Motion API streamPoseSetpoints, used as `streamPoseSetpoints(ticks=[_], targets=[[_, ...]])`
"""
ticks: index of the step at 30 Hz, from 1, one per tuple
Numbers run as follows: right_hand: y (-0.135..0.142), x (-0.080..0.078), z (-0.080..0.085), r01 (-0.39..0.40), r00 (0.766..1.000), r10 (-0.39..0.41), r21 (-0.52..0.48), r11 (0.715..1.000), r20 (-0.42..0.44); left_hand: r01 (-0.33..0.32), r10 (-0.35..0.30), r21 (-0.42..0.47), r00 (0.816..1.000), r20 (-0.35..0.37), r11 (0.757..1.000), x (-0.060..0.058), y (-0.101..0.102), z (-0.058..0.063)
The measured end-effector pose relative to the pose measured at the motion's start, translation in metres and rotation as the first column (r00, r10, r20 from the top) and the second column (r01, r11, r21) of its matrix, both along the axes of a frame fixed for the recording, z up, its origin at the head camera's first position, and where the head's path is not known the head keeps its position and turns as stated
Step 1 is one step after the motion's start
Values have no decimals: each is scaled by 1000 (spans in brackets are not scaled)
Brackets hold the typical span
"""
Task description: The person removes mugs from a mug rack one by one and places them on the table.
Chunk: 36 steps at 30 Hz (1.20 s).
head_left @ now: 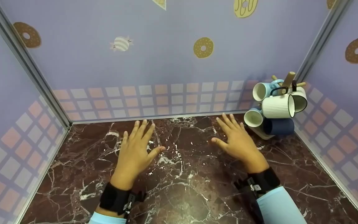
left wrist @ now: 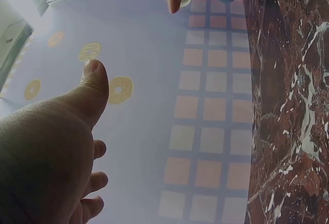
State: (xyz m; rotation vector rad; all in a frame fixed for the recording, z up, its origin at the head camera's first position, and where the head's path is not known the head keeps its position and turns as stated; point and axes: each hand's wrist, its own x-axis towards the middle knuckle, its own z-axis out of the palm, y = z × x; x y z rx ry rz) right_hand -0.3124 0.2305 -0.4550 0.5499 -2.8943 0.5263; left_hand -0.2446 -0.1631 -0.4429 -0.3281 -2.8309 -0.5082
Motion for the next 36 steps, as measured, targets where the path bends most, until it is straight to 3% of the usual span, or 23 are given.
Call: streamPoseSetpoints(ticks=[11,21,27,33,36], targets=[[38,-3,28,104,993,-109,-111,988,-39,62,-62,-2,998,-15,998,2,16,0],[83,5,48,222,953,-271,-296,929,-136,109,-110,-11,993,-38,994,7,31,2],[109,3,49,346,889,-432,-398,849,-149,161,-162,-21,986,-40,987,14,45,0],[131,-2,44,462,832,-553,-506,729,-37,214,-215,-18,976,-32,977,21,59,-6],[140,-5,39,503,816,-578,-531,682,30,249,-249,-15,968,-17,968,25,62,-8]])
